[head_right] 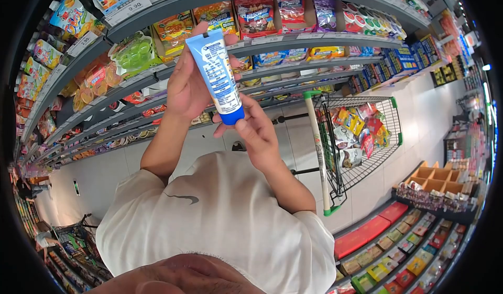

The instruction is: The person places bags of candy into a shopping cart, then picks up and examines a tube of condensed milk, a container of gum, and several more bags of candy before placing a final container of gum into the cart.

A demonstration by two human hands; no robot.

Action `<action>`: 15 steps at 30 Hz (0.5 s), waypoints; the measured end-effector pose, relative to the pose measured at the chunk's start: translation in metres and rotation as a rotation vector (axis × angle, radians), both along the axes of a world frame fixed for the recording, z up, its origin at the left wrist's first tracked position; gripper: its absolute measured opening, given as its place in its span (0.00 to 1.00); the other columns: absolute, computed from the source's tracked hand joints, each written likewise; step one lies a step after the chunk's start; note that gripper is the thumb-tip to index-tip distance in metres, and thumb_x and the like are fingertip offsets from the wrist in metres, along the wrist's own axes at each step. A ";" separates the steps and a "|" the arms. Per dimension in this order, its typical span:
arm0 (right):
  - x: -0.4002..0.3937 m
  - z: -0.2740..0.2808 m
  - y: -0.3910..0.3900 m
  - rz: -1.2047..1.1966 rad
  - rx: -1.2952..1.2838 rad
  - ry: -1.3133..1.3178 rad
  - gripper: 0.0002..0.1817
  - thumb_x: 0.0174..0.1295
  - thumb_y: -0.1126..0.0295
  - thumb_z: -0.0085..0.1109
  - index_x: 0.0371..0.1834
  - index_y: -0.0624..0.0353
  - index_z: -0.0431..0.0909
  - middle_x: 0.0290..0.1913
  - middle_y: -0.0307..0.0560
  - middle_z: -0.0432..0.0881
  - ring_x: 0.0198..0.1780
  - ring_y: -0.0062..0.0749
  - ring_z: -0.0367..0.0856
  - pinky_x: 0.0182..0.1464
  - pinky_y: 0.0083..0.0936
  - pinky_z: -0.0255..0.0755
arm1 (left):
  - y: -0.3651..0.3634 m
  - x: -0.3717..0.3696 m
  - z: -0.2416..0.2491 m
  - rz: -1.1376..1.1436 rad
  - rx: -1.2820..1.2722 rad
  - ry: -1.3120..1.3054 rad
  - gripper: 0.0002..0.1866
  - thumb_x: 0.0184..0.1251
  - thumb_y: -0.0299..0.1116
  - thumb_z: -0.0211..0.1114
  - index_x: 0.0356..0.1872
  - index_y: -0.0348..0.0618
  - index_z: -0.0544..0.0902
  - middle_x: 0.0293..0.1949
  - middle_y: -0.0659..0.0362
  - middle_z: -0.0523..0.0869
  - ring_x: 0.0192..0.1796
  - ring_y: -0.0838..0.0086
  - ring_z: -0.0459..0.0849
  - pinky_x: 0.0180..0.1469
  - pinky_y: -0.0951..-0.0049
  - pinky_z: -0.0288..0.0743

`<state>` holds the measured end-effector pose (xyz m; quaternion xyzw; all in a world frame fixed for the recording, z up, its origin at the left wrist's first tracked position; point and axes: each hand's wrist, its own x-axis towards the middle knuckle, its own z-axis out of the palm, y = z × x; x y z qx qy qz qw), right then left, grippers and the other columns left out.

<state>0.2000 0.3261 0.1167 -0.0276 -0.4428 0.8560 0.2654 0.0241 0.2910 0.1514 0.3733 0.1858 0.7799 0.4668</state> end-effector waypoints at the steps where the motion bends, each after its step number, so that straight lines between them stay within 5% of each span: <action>1: 0.002 0.000 0.000 0.036 -0.076 0.000 0.28 0.73 0.58 0.48 0.68 0.67 0.59 0.52 0.57 0.79 0.46 0.36 0.82 0.54 0.38 0.72 | 0.000 -0.001 -0.002 0.001 0.017 -0.002 0.30 0.77 0.42 0.51 0.76 0.52 0.56 0.67 0.41 0.68 0.57 0.58 0.81 0.60 0.55 0.78; 4: 0.006 -0.008 -0.002 0.256 -0.482 0.116 0.31 0.75 0.53 0.38 0.71 0.68 0.58 0.48 0.53 0.80 0.41 0.36 0.80 0.53 0.38 0.71 | -0.003 -0.004 -0.004 0.161 -0.019 0.172 0.26 0.75 0.33 0.56 0.72 0.42 0.65 0.61 0.49 0.77 0.56 0.70 0.81 0.59 0.67 0.76; 7: 0.005 -0.002 -0.007 0.367 -0.669 0.158 0.34 0.75 0.53 0.35 0.73 0.71 0.53 0.41 0.47 0.80 0.32 0.28 0.74 0.49 0.36 0.67 | -0.001 0.008 0.007 0.395 -0.063 0.220 0.25 0.70 0.27 0.62 0.67 0.38 0.70 0.58 0.53 0.79 0.56 0.74 0.79 0.57 0.71 0.76; 10: 0.008 -0.004 -0.009 0.351 -0.656 0.170 0.34 0.76 0.54 0.31 0.75 0.71 0.51 0.40 0.44 0.80 0.31 0.27 0.70 0.46 0.34 0.65 | 0.000 0.008 0.009 0.358 -0.087 0.231 0.24 0.67 0.25 0.65 0.64 0.36 0.73 0.56 0.54 0.79 0.55 0.75 0.79 0.57 0.72 0.76; 13: 0.010 -0.011 -0.006 0.458 -0.709 0.283 0.33 0.77 0.53 0.31 0.75 0.68 0.53 0.42 0.48 0.81 0.44 0.34 0.76 0.54 0.38 0.67 | 0.002 0.011 0.009 0.351 -0.093 0.240 0.23 0.67 0.26 0.65 0.63 0.36 0.74 0.55 0.54 0.80 0.55 0.76 0.79 0.56 0.73 0.76; 15: 0.012 -0.012 -0.004 0.459 -0.724 0.291 0.33 0.77 0.53 0.31 0.75 0.69 0.52 0.42 0.48 0.81 0.45 0.34 0.77 0.54 0.39 0.68 | 0.004 0.013 0.007 0.345 -0.103 0.239 0.23 0.67 0.26 0.65 0.63 0.36 0.74 0.55 0.55 0.80 0.55 0.76 0.79 0.56 0.73 0.76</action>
